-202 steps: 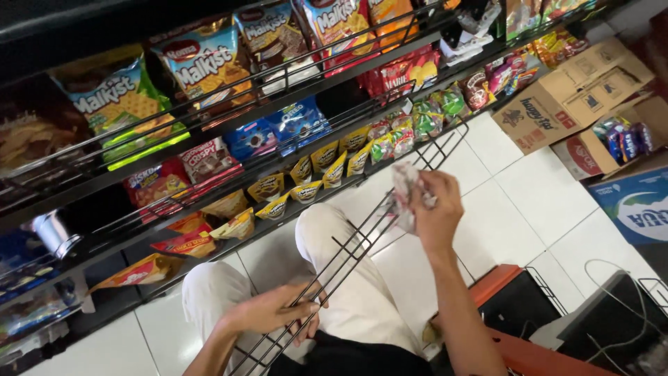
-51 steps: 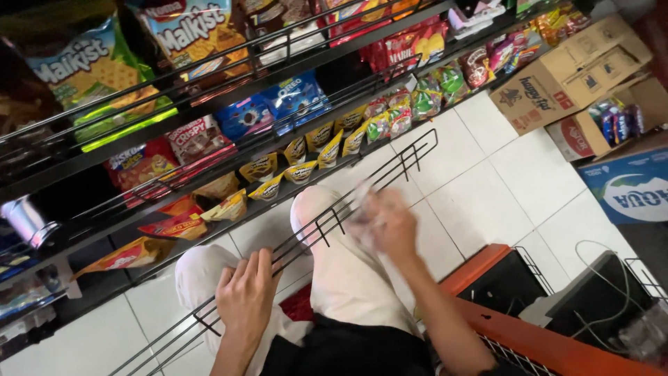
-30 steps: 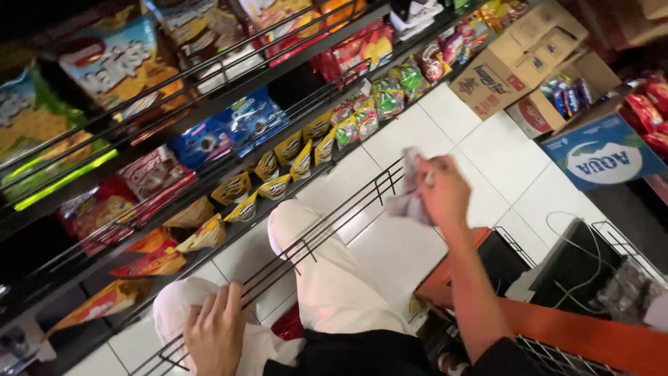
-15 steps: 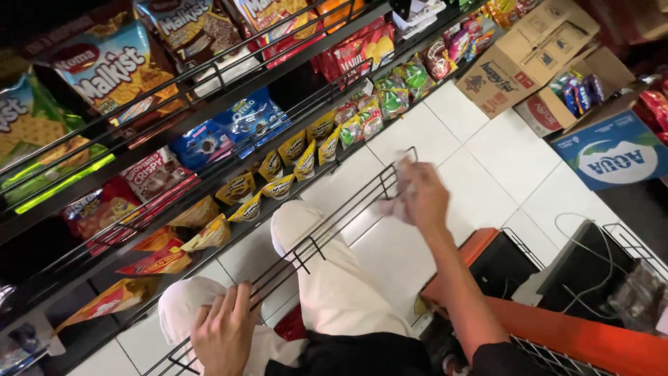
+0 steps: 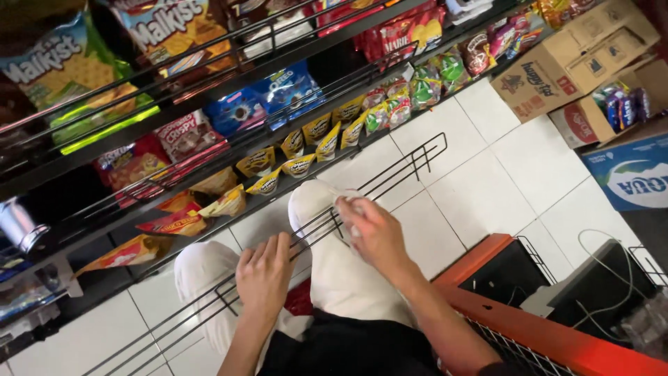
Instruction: Scanning snack products, wiping them down, cleaning a shelf rack, and stocking the snacks onto the shelf in a grocery store.
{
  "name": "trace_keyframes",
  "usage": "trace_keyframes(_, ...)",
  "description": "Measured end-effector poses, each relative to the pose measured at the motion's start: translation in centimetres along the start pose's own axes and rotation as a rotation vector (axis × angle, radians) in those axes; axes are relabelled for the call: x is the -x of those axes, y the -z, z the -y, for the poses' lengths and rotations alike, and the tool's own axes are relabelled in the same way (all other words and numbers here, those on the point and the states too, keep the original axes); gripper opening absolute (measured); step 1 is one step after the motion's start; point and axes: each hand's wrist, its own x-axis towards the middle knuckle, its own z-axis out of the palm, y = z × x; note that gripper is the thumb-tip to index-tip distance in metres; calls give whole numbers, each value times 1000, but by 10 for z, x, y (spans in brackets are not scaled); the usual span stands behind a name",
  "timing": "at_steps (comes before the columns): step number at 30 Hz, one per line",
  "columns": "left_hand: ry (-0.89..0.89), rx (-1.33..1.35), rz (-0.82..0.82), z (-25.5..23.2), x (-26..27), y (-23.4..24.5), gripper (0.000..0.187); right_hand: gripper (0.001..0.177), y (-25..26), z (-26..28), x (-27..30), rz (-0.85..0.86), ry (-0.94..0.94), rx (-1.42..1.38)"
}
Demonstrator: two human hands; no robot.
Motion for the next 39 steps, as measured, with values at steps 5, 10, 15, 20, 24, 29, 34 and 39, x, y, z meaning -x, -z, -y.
trace_keyframes(5, 23, 50, 7, -8, -8, -7, 24, 75, -3, 38, 10, 67, 203, 50)
trace_keyframes(10, 50, 70, 91, -8, -7, -15, 23, 52, -20, -6, 17, -62, 270, 123)
trace_keyframes(15, 100, 189, 55, -22, -18, -9, 33, 56, -16, 26, 4, -137, 121, 146)
trace_keyframes(20, 99, 138, 141, -26, -19, -29, 35, 69, -26, 30, 13, -47, 240, 27)
trace_keyframes(24, 201, 283, 213, -31, -21, -19, 65, 74, -19, 19, 9, 28, 60, 45)
trace_keyframes(29, 188, 333, 153, -37, -26, -27, 71, 68, -28, 31, 21, -71, 141, 54)
trace_keyframes(34, 260, 420, 415, -35, -34, -15, 64, 66, -15, 15, 29, -57, 334, -135)
trace_keyframes(39, 142, 819, 388, -29, -27, -38, 57, 64, -20, -36, 49, -253, 322, -24)
